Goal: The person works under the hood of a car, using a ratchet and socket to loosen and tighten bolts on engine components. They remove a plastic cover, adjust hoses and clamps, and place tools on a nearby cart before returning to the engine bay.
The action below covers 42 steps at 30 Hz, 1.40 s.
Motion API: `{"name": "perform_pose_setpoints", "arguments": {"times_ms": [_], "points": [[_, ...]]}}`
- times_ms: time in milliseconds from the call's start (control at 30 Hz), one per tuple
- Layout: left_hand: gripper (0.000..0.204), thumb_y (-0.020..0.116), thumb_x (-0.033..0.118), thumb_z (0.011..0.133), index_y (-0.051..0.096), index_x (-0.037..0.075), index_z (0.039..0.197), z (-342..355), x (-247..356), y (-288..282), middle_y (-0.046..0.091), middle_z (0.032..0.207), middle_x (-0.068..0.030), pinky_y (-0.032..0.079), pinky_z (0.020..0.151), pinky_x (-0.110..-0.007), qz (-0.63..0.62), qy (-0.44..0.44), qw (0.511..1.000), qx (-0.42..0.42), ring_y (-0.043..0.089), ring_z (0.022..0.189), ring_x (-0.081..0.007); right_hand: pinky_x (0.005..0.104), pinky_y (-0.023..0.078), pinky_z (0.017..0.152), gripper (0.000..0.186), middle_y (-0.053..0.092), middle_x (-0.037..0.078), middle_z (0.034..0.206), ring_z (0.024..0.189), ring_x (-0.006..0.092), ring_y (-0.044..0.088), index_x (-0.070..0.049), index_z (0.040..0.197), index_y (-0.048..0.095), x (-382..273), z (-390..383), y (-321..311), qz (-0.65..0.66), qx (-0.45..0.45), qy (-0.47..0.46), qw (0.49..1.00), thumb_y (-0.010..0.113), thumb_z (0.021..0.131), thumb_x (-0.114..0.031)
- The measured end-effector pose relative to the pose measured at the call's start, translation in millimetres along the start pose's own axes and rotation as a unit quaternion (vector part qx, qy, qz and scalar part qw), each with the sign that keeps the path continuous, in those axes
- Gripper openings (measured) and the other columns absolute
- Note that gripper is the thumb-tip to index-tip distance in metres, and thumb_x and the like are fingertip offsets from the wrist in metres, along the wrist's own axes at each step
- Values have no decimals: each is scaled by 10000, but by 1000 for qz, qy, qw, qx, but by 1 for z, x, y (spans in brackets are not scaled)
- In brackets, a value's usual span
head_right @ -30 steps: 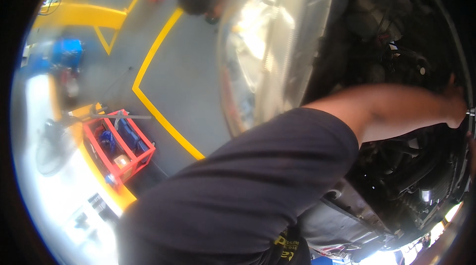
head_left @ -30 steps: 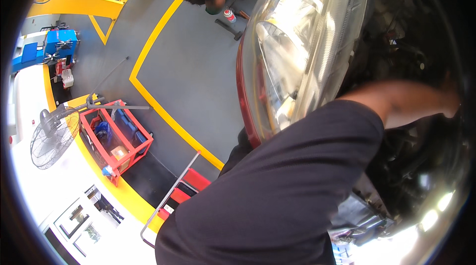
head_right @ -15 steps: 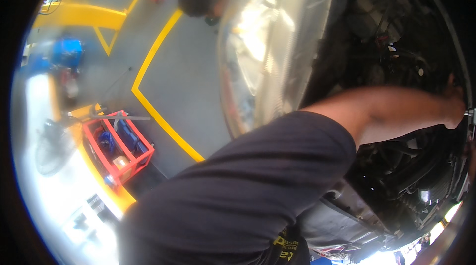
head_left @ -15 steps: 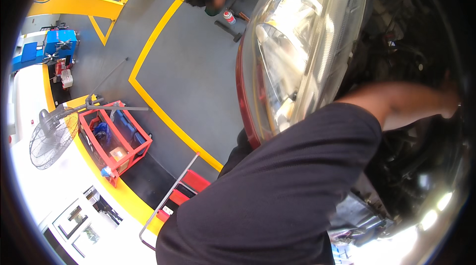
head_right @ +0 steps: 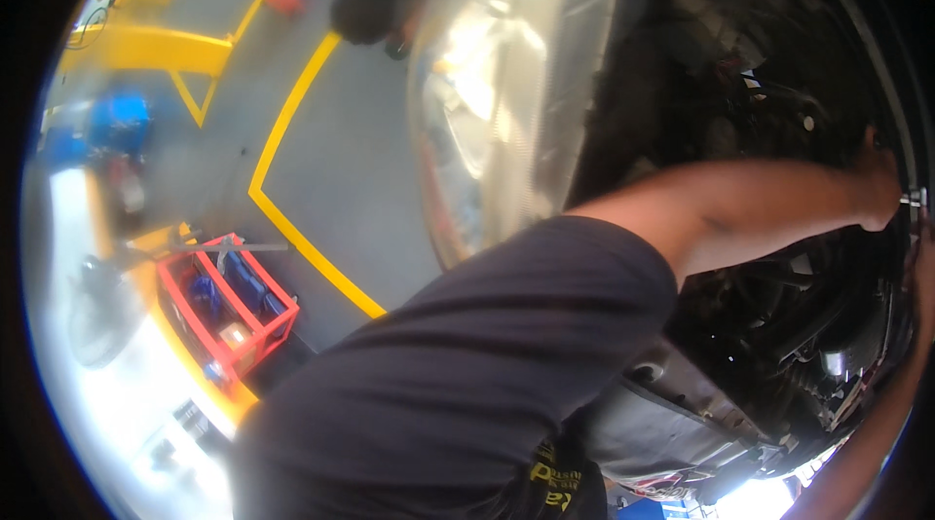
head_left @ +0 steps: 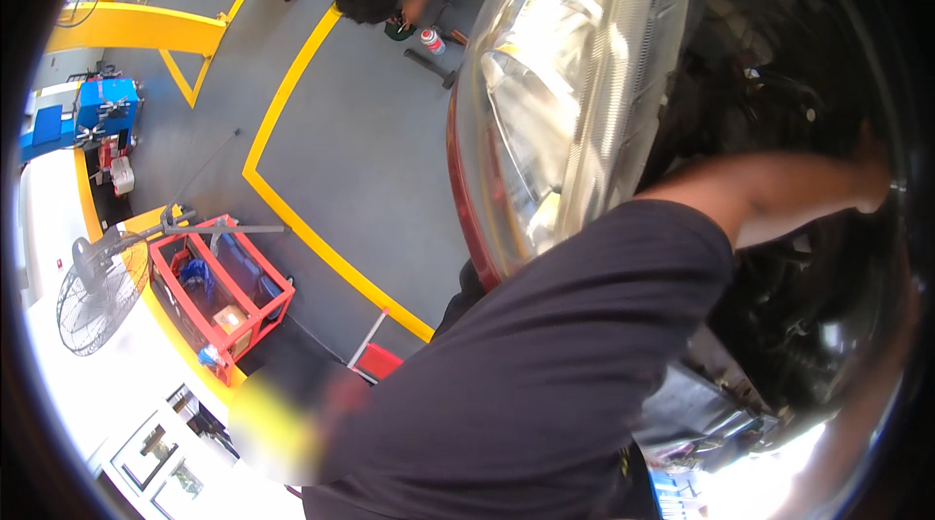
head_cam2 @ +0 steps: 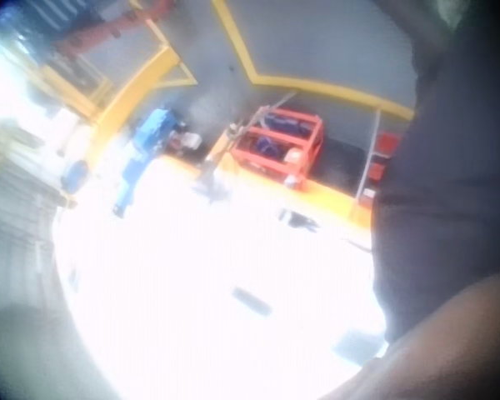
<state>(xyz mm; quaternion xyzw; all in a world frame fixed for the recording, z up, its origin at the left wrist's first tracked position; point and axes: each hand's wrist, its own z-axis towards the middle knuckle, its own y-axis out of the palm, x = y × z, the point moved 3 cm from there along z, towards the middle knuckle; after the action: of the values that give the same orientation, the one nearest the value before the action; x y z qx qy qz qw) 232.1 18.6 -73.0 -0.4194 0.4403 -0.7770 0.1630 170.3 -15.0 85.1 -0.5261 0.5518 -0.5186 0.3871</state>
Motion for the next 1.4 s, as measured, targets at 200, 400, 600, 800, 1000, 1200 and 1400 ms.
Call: {"name": "perform_pose_setpoints", "arguments": {"times_ms": [200,400,600,800,1000,1200,1400], "points": [[470,541,340,934,671,128,1333,-36,19,-17,576,1425,-190,210,1131,-700,-52,45,997,-26,415,1428,-345,433,413,1119,515,567,242,1409,1302,353,560,-10,1429,524,128,23,8,-23,46,-119,992,605,1008,-295],[348,592,293,929,730,121,1197,-60,-31,-37,636,1365,-79,255,1102,-685,-61,2,997,43,506,1348,-281,433,442,1083,571,596,281,1341,1251,384,587,18,1450,473,-25,6,10,-77,-74,41,993,656,952,-192],[264,674,358,930,755,198,1123,-44,-31,-37,712,1172,-173,386,1022,-648,-86,67,994,13,622,1196,-348,456,548,837,312,730,232,982,930,391,710,-71,1142,724,-30,-28,-17,-57,-39,-144,987,601,878,-182],[270,675,364,931,749,185,1119,-43,-24,-39,711,1149,-178,375,1012,-637,-49,81,994,60,622,1170,-373,507,548,787,189,720,250,957,939,418,701,-35,899,751,13,8,11,-125,83,-61,987,587,806,-51],[294,568,190,920,690,117,1177,-20,-30,-13,680,1244,-182,410,1002,-578,-154,95,981,-64,599,1226,-376,458,563,669,259,714,208,768,721,341,716,-42,910,751,-50,-18,-14,-106,-14,-170,980,604,895,-255],[214,681,349,925,750,210,1072,-45,-5,-24,697,1217,-93,332,1046,-601,-59,82,994,51,572,1264,-290,453,561,648,276,751,185,881,788,326,739,-1,950,700,56,20,3,-46,-110,66,991,642,882,-262],[302,666,371,933,733,215,1183,-38,-28,-29,655,1298,-106,278,1102,-625,-44,67,996,38,504,1342,-304,460,563,767,199,742,211,902,923,394,719,-26,949,727,-22,5,-4,-235,37,-18,971,588,859,-138]]}}
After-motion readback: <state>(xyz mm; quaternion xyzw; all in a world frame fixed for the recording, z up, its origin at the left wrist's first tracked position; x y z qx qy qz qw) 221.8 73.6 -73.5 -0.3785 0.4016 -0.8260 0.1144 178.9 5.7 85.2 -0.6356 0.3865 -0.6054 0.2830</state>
